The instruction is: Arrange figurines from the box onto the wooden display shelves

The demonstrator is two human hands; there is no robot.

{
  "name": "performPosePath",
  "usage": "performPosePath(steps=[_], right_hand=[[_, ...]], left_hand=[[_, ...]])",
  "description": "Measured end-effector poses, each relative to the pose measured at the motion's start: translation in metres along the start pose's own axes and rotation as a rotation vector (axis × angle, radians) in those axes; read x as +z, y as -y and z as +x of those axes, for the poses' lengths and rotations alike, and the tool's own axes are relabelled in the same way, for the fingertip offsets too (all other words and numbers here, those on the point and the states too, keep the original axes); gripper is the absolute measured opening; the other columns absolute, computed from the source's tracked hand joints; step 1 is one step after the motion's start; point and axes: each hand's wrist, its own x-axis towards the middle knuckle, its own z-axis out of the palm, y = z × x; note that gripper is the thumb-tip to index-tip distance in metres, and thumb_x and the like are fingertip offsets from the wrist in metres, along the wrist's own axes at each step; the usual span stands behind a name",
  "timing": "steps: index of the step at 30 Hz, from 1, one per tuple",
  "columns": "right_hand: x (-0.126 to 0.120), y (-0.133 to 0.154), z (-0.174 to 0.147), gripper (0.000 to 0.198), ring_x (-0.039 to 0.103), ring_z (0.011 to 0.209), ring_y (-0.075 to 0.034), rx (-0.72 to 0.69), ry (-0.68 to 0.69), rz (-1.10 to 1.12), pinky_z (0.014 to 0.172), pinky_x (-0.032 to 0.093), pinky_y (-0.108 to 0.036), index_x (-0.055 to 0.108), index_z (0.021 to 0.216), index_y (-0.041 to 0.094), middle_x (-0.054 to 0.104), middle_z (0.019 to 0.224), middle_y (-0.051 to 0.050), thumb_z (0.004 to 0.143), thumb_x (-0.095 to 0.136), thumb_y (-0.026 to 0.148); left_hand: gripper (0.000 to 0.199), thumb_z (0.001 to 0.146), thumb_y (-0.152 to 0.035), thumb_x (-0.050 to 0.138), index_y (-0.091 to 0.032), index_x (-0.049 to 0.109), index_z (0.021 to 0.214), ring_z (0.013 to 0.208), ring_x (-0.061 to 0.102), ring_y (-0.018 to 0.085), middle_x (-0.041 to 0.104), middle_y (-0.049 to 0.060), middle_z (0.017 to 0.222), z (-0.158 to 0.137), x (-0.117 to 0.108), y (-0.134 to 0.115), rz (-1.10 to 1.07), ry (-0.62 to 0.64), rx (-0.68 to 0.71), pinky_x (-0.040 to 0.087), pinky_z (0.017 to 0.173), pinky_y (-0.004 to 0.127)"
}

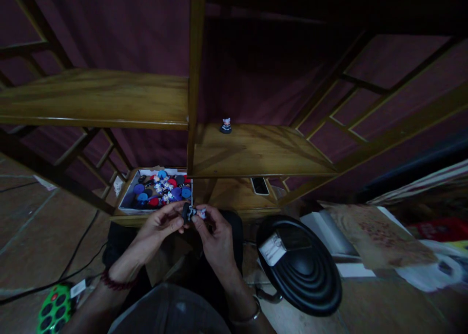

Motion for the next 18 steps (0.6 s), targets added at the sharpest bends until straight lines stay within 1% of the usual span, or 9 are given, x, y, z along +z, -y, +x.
performPosePath(steps=[3, 7, 11, 14, 16, 18], right_hand=[[0.006, -0.002, 0.002, 0.014, 0.063, 0.077, -0.015, -0.028, 0.005, -0.018, 0.071, 0.049, -0.024, 0.062, 0.09, 0.019, 0.067, 0.085, -0.003, 0.079, 0.056, 0.025], [0.016, -0.009, 0.003, 0.015, 0.063, 0.078, -0.016, -0.012, 0.037, -0.023, 0.072, 0.049, -0.025, 0.061, 0.092, 0.019, 0.067, 0.085, -0.003, 0.08, 0.056, 0.026], [0.021, -0.016, 0.003, 0.015, 0.063, 0.079, -0.016, -0.025, 0.045, -0.071, 0.072, 0.049, -0.024, 0.061, 0.092, 0.02, 0.067, 0.087, -0.003, 0.081, 0.054, 0.027], [0.023, -0.018, 0.003, 0.014, 0.063, 0.08, -0.016, -0.048, 0.022, -0.12, 0.074, 0.048, -0.025, 0.061, 0.09, 0.02, 0.067, 0.086, -0.003, 0.081, 0.054, 0.026], [0.025, -0.019, 0.003, 0.014, 0.063, 0.08, -0.016, -0.046, 0.023, -0.14, 0.074, 0.048, -0.025, 0.061, 0.091, 0.02, 0.068, 0.086, -0.003, 0.081, 0.054, 0.026], [0.027, -0.019, 0.003, 0.013, 0.063, 0.079, -0.016, -0.039, 0.045, -0.16, 0.074, 0.048, -0.025, 0.061, 0.09, 0.02, 0.068, 0.086, -0.003, 0.081, 0.053, 0.025]], left_hand=[[0.033, 0.071, -0.035, 0.068, -0.018, 0.065, 0.099, 0.07, 0.057, 0.012, 0.063, 0.003, 0.084, -0.001, -0.001, -0.002, 0.019, -0.044, 0.005, 0.044, 0.062, 0.022], [0.033, 0.069, -0.04, 0.068, -0.016, 0.064, 0.092, 0.067, 0.056, 0.012, 0.062, 0.002, 0.076, -0.001, -0.003, -0.001, 0.012, -0.164, -0.042, 0.045, 0.064, 0.025], [0.028, 0.066, -0.037, 0.072, -0.015, 0.065, 0.082, 0.067, 0.054, 0.01, 0.06, 0.001, 0.076, 0.0, -0.004, 0.0, 0.007, -0.258, -0.061, 0.044, 0.063, 0.022], [0.027, 0.063, -0.036, 0.074, -0.014, 0.066, 0.076, 0.064, 0.053, 0.009, 0.059, 0.0, 0.071, 0.0, -0.004, -0.001, -0.032, -0.281, -0.09, 0.044, 0.061, 0.021], [0.028, 0.062, -0.035, 0.075, -0.015, 0.066, 0.078, 0.061, 0.054, 0.009, 0.06, -0.001, 0.07, 0.0, -0.004, -0.001, -0.083, -0.284, -0.111, 0.044, 0.06, 0.022], [0.031, 0.061, -0.033, 0.076, -0.016, 0.066, 0.085, 0.061, 0.056, 0.01, 0.062, -0.001, 0.072, 0.0, -0.006, 0.0, -0.126, -0.299, -0.116, 0.045, 0.059, 0.023]])
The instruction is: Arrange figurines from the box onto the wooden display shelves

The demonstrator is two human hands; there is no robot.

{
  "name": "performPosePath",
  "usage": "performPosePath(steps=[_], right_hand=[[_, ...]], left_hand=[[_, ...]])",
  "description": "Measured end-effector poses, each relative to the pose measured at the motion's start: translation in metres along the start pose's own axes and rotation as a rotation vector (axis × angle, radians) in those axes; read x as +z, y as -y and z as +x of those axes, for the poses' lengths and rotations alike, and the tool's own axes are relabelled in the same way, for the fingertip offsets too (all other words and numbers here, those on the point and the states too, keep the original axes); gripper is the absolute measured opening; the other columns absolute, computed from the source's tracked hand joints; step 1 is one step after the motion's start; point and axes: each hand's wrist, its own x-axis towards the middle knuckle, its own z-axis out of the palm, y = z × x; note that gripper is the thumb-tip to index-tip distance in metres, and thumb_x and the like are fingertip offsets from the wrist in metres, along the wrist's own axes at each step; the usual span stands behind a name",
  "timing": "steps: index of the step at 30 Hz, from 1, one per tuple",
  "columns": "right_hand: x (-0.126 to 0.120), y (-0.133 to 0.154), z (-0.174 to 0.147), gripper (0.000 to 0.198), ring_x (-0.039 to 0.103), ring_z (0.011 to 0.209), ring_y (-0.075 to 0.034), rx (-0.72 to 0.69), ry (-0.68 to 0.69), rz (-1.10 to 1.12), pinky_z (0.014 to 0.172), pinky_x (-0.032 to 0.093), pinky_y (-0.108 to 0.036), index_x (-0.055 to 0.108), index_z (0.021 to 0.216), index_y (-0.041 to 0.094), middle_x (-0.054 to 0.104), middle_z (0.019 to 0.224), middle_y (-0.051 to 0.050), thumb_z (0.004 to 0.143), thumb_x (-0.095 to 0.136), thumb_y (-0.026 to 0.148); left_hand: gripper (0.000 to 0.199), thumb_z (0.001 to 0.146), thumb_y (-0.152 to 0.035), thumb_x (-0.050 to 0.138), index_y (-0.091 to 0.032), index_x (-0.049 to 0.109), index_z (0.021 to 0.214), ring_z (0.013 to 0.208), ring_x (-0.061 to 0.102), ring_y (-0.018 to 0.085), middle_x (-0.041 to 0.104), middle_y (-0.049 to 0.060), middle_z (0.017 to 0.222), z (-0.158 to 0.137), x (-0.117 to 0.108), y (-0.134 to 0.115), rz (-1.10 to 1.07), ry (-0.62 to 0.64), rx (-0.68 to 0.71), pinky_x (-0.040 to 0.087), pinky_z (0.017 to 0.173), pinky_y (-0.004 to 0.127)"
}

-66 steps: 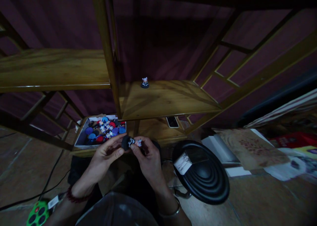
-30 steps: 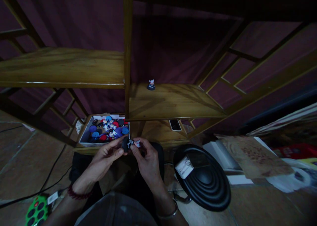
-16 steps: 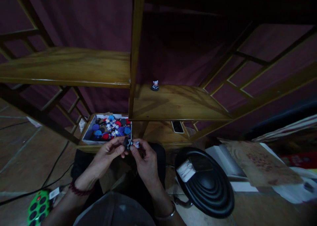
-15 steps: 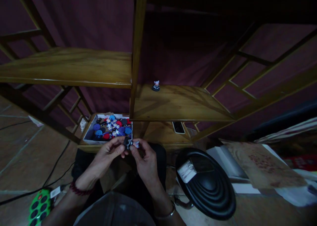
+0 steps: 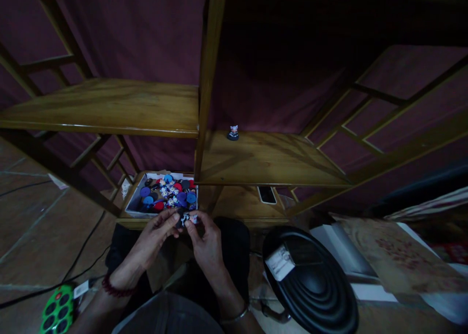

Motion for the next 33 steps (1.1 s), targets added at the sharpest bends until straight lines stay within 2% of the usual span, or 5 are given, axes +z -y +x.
performPosePath(steps=[7, 11, 20, 27, 33], right_hand=[[0.009, -0.005, 0.004, 0.014, 0.062, 0.082, -0.018, -0.008, 0.008, -0.095, 0.075, 0.047, -0.027, 0.061, 0.092, 0.019, 0.067, 0.089, -0.005, 0.082, 0.052, 0.024], [0.013, -0.009, 0.007, 0.015, 0.062, 0.082, -0.018, 0.004, 0.023, -0.13, 0.075, 0.047, -0.028, 0.061, 0.093, 0.019, 0.067, 0.089, -0.005, 0.082, 0.052, 0.023], [0.021, -0.009, 0.013, 0.014, 0.062, 0.081, -0.017, -0.045, -0.001, -0.159, 0.074, 0.047, -0.027, 0.061, 0.092, 0.02, 0.067, 0.089, -0.005, 0.082, 0.052, 0.021], [0.029, -0.008, 0.018, 0.012, 0.062, 0.077, -0.017, -0.04, 0.023, -0.139, 0.071, 0.048, -0.026, 0.062, 0.089, 0.022, 0.067, 0.084, -0.003, 0.08, 0.053, 0.022], [0.035, -0.013, 0.024, 0.013, 0.063, 0.075, -0.016, 0.0, 0.009, -0.099, 0.069, 0.049, -0.025, 0.061, 0.088, 0.022, 0.067, 0.082, -0.002, 0.079, 0.052, 0.024]], left_hand=[[0.036, 0.067, -0.029, 0.071, -0.017, 0.067, 0.101, 0.07, 0.061, 0.012, 0.068, 0.004, 0.088, 0.009, -0.011, 0.007, -0.044, 0.016, -0.006, 0.051, 0.067, 0.024], [0.027, 0.065, -0.023, 0.072, -0.017, 0.07, 0.092, 0.072, 0.061, 0.012, 0.068, 0.004, 0.097, 0.014, -0.013, 0.008, -0.073, -0.008, -0.02, 0.052, 0.069, 0.023], [0.013, 0.062, -0.02, 0.073, -0.017, 0.072, 0.075, 0.077, 0.062, 0.014, 0.069, 0.004, 0.095, 0.017, -0.01, 0.004, -0.141, -0.09, -0.036, 0.053, 0.065, 0.023], [0.01, 0.061, -0.019, 0.074, -0.014, 0.069, 0.068, 0.061, 0.059, 0.009, 0.067, 0.001, 0.075, 0.025, -0.02, 0.007, -0.166, -0.126, -0.011, 0.051, 0.059, 0.022], [0.006, 0.065, -0.016, 0.071, -0.013, 0.067, 0.069, 0.061, 0.06, 0.011, 0.065, 0.001, 0.072, 0.028, -0.022, 0.006, -0.157, -0.139, 0.01, 0.05, 0.059, 0.023]])
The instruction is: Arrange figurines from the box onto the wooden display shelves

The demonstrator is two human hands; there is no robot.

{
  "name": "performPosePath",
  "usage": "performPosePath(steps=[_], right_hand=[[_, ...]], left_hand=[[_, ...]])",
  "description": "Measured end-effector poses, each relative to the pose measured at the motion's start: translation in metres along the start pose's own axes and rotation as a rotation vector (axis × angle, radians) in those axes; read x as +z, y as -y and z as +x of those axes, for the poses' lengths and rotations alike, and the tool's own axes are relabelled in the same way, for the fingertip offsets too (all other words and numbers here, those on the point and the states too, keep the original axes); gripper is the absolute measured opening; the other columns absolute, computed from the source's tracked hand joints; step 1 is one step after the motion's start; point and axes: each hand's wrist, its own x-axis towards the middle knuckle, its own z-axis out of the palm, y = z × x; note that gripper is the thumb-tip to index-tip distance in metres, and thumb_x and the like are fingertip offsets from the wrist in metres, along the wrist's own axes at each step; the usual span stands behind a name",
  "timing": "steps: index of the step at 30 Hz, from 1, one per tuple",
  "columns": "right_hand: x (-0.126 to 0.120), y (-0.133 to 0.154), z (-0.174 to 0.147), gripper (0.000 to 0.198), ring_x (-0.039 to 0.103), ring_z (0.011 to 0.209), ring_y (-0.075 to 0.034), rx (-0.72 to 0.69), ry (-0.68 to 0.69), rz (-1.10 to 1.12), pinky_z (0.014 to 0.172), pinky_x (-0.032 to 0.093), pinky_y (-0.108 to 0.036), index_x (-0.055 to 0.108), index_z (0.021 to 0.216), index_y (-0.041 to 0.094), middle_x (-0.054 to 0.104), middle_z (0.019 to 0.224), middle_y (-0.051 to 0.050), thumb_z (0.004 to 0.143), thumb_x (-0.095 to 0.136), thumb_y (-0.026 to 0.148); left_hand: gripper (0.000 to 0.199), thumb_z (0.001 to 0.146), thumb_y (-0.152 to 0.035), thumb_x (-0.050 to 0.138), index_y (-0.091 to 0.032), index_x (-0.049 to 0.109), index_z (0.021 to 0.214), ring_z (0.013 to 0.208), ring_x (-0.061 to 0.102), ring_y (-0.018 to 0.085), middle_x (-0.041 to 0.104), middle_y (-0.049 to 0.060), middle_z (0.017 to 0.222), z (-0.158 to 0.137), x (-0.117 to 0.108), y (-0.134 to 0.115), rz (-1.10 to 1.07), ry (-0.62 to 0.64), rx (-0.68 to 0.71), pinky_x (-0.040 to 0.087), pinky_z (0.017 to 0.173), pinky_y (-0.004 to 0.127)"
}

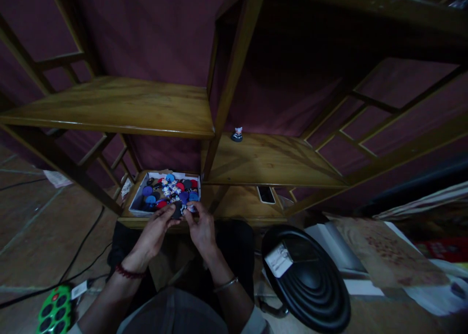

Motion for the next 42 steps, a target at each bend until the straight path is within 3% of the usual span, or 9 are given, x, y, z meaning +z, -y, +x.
performPosePath(steps=[3, 7, 10, 16, 27, 36, 42], right_hand=[[0.003, -0.002, 0.0, 0.014, 0.063, 0.073, -0.016, 0.042, 0.005, 0.066, 0.069, 0.049, -0.025, 0.06, 0.09, 0.022, 0.067, 0.08, -0.001, 0.079, 0.053, 0.026], [0.004, -0.002, -0.002, 0.014, 0.064, 0.065, -0.014, 0.101, 0.027, 0.236, 0.062, 0.051, -0.023, 0.059, 0.088, 0.022, 0.066, 0.077, 0.001, 0.078, 0.052, 0.028], [0.001, -0.001, -0.005, 0.014, 0.064, 0.064, -0.014, 0.11, 0.024, 0.282, 0.061, 0.05, -0.023, 0.06, 0.087, 0.022, 0.066, 0.075, 0.002, 0.077, 0.054, 0.03], [-0.01, 0.002, -0.007, 0.014, 0.061, 0.068, -0.014, 0.109, -0.018, 0.258, 0.064, 0.05, -0.023, 0.062, 0.086, 0.022, 0.066, 0.077, 0.0, 0.076, 0.056, 0.029], [-0.011, -0.006, -0.003, 0.017, 0.062, 0.072, -0.016, 0.12, -0.009, 0.234, 0.069, 0.049, -0.026, 0.061, 0.089, 0.02, 0.066, 0.08, -0.001, 0.077, 0.056, 0.03], [-0.017, -0.008, -0.002, 0.015, 0.061, 0.075, -0.015, 0.088, 0.03, 0.237, 0.071, 0.048, -0.025, 0.061, 0.09, 0.022, 0.066, 0.084, 0.0, 0.077, 0.056, 0.027], [-0.018, -0.007, -0.002, 0.013, 0.06, 0.077, -0.014, 0.049, 0.034, 0.186, 0.073, 0.047, -0.024, 0.061, 0.089, 0.021, 0.065, 0.085, 0.001, 0.078, 0.055, 0.025]], left_hand=[[0.013, 0.065, -0.015, 0.071, -0.014, 0.068, 0.077, 0.067, 0.061, 0.011, 0.067, 0.002, 0.08, 0.0, -0.003, -0.001, 0.004, 0.007, 0.01, 0.05, 0.065, 0.024], [0.028, 0.068, -0.021, 0.069, -0.015, 0.068, 0.095, 0.081, 0.062, 0.014, 0.067, 0.006, 0.099, -0.006, -0.006, -0.004, 0.034, 0.115, 0.016, 0.049, 0.071, 0.023], [0.029, 0.068, -0.02, 0.068, -0.016, 0.068, 0.098, 0.087, 0.061, 0.015, 0.065, 0.007, 0.108, -0.011, -0.004, -0.007, 0.025, 0.15, 0.011, 0.049, 0.072, 0.023], [0.027, 0.066, -0.014, 0.068, -0.014, 0.07, 0.093, 0.087, 0.061, 0.016, 0.067, 0.007, 0.102, -0.012, 0.005, -0.007, 0.006, 0.18, 0.016, 0.049, 0.076, 0.026], [0.034, 0.069, -0.019, 0.069, -0.016, 0.067, 0.104, 0.093, 0.061, 0.015, 0.069, 0.005, 0.099, -0.014, 0.002, -0.005, 0.0, 0.235, -0.008, 0.045, 0.091, 0.028], [0.037, 0.071, -0.02, 0.068, -0.019, 0.065, 0.108, 0.1, 0.058, 0.016, 0.066, 0.005, 0.108, -0.007, 0.0, 0.001, 0.029, 0.274, 0.01, 0.045, 0.091, 0.027], [0.037, 0.071, -0.019, 0.069, -0.02, 0.064, 0.108, 0.096, 0.06, 0.014, 0.067, 0.004, 0.103, -0.001, -0.005, 0.004, 0.034, 0.243, 0.002, 0.045, 0.089, 0.026]])
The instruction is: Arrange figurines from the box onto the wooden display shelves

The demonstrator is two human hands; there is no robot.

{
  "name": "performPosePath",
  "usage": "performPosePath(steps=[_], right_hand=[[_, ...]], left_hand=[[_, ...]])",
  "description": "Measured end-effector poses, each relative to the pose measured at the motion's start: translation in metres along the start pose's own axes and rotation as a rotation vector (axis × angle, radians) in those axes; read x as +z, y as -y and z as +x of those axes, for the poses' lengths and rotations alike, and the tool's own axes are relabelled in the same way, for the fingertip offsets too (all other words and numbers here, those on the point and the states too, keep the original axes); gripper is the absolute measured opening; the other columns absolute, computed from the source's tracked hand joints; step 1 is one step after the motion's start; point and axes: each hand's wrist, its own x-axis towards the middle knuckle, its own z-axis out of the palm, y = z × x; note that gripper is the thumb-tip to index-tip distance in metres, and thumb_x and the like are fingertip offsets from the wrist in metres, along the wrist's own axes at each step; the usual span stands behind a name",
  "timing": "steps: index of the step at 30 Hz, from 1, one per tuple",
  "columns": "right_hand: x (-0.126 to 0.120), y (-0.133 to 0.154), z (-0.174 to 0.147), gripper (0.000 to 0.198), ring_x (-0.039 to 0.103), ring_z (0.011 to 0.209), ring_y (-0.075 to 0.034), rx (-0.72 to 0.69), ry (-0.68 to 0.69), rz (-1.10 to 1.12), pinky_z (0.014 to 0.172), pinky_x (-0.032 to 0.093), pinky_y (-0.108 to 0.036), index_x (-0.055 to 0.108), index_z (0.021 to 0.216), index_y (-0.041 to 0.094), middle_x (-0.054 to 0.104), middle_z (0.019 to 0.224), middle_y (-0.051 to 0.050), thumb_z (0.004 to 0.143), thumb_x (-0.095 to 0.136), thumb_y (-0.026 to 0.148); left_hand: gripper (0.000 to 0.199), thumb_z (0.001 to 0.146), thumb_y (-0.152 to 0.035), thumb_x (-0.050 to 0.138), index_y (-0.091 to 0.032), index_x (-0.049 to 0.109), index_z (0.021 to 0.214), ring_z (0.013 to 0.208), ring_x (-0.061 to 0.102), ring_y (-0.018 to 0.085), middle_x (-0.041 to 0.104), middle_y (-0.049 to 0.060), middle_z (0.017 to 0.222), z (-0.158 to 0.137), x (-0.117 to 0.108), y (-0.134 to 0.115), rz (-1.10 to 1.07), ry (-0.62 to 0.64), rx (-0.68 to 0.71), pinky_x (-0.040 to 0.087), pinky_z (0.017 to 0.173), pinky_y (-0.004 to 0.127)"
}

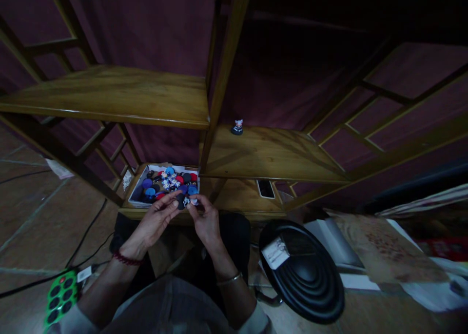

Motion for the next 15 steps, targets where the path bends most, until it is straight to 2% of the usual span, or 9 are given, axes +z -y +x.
performPosePath(steps=[8, 15], right_hand=[[0.0013, 0.004, 0.0015, 0.016, 0.06, 0.078, -0.014, -0.016, 0.016, -0.06, 0.075, 0.047, -0.025, 0.061, 0.093, 0.022, 0.066, 0.088, 0.0, 0.079, 0.053, 0.021], [0.0043, 0.006, 0.0041, 0.015, 0.06, 0.077, -0.013, -0.055, 0.023, -0.083, 0.073, 0.047, -0.023, 0.061, 0.091, 0.022, 0.066, 0.089, 0.0, 0.079, 0.054, 0.02]], left_hand=[[0.036, 0.07, -0.019, 0.069, -0.021, 0.065, 0.106, 0.107, 0.055, 0.016, 0.061, 0.004, 0.118, -0.0011, 0.0007, -0.0003, 0.003, 0.021, -0.004, 0.044, 0.09, 0.023], [0.037, 0.069, -0.018, 0.069, -0.021, 0.065, 0.106, 0.102, 0.056, 0.014, 0.064, 0.003, 0.11, -0.0012, -0.0005, -0.0031, 0.018, -0.001, 0.015, 0.045, 0.085, 0.021]])
